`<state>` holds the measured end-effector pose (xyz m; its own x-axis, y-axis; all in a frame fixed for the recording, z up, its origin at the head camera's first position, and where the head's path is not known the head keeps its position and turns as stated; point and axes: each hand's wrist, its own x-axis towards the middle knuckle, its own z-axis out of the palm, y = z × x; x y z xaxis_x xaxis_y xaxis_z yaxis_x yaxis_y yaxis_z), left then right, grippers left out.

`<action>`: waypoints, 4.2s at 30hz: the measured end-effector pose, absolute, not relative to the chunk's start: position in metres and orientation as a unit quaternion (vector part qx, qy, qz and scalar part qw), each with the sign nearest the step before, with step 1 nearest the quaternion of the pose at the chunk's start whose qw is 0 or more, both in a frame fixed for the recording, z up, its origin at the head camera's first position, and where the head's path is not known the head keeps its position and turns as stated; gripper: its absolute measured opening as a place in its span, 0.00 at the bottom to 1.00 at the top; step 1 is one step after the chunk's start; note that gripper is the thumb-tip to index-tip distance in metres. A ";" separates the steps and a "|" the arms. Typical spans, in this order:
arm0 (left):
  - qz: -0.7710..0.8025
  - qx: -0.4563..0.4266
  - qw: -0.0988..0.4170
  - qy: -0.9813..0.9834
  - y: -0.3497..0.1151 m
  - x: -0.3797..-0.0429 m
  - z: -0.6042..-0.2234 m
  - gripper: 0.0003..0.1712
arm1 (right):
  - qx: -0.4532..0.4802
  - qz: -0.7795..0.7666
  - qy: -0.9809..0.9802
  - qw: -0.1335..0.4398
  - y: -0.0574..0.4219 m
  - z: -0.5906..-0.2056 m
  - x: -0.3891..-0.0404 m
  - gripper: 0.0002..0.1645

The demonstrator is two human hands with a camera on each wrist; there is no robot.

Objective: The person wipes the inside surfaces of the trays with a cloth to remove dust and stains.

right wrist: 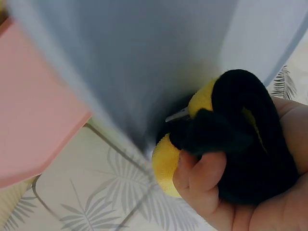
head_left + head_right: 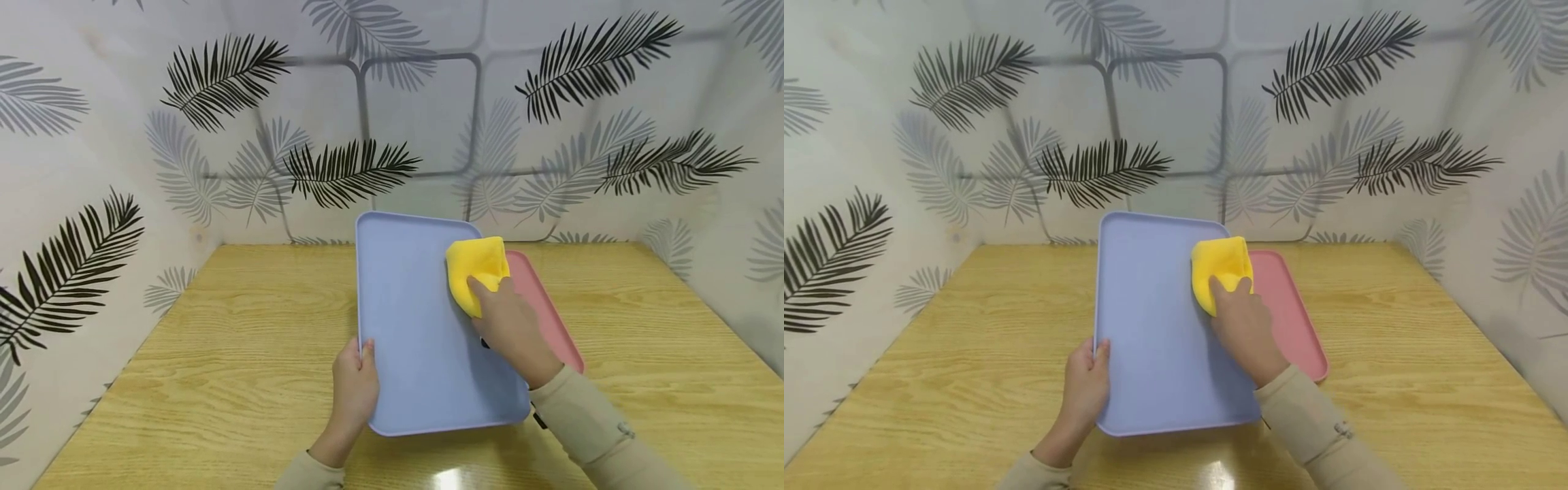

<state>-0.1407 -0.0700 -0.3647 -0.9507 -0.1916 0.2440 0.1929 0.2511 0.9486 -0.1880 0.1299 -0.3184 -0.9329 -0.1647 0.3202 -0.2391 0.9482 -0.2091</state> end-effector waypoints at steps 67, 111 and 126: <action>-0.601 0.008 0.167 -0.782 -0.070 -0.145 -0.362 0.10 | 0.137 0.125 -0.967 0.173 0.117 -0.321 -0.170 0.34; -0.618 -0.008 0.186 -0.764 -0.063 -0.146 -0.367 0.22 | 0.252 0.083 -0.921 0.286 0.059 -0.326 -0.145 0.32; -0.630 0.011 0.192 -0.753 -0.066 -0.146 -0.363 0.21 | 0.235 0.091 -0.935 0.248 0.064 -0.323 -0.141 0.36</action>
